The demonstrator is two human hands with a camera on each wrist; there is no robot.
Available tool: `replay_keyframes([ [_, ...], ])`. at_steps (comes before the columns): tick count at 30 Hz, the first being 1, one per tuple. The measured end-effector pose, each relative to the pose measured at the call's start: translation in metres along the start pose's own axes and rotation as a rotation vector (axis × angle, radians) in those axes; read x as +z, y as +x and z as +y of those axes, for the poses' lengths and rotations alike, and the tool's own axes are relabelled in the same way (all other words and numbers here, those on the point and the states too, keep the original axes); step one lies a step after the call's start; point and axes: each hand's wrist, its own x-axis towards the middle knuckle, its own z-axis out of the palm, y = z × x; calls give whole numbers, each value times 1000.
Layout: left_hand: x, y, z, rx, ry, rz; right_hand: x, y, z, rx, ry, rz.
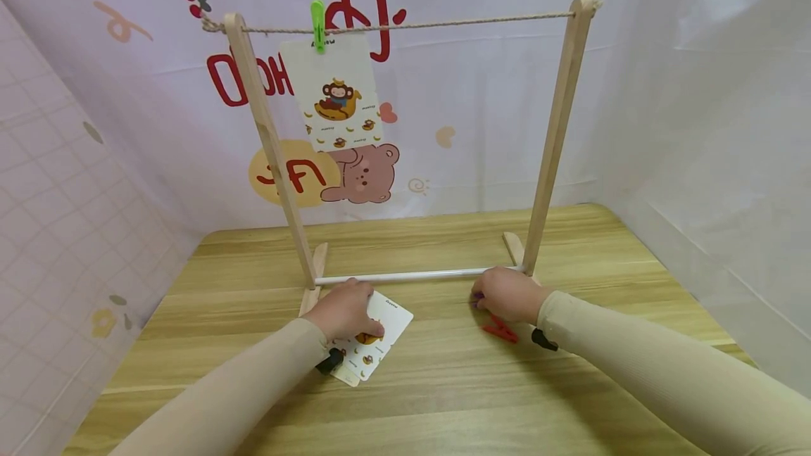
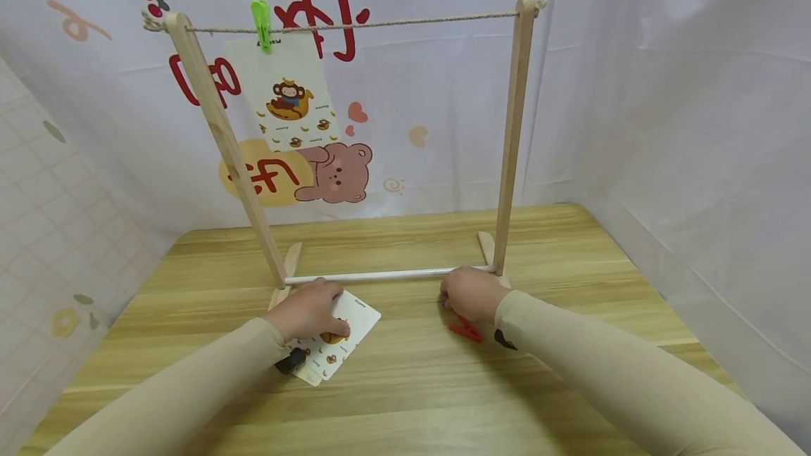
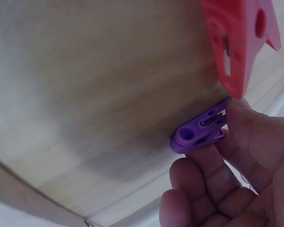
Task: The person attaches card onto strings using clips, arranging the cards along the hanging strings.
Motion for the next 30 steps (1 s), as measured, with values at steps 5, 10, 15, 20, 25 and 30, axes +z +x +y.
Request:
replay_keyframes([
  [5,0,2,0,-22,-39,-8,2,3,1,11,15,1],
  [10,2,7,1,-54,-79,-8,2,3,1,4,13,4],
  [15,5,11,3,-69,-38,-1,1,2,0,0,14,-2],
  [20,4,11,5,-55,-38,-7,0,3,-1,-2,11,-3],
  [25,4,12,5,-67,-77,-11,1,3,0,-3,5,-3],
  [30,5,13,4,-84,-99,-15,2,4,1,-4,7,-4],
])
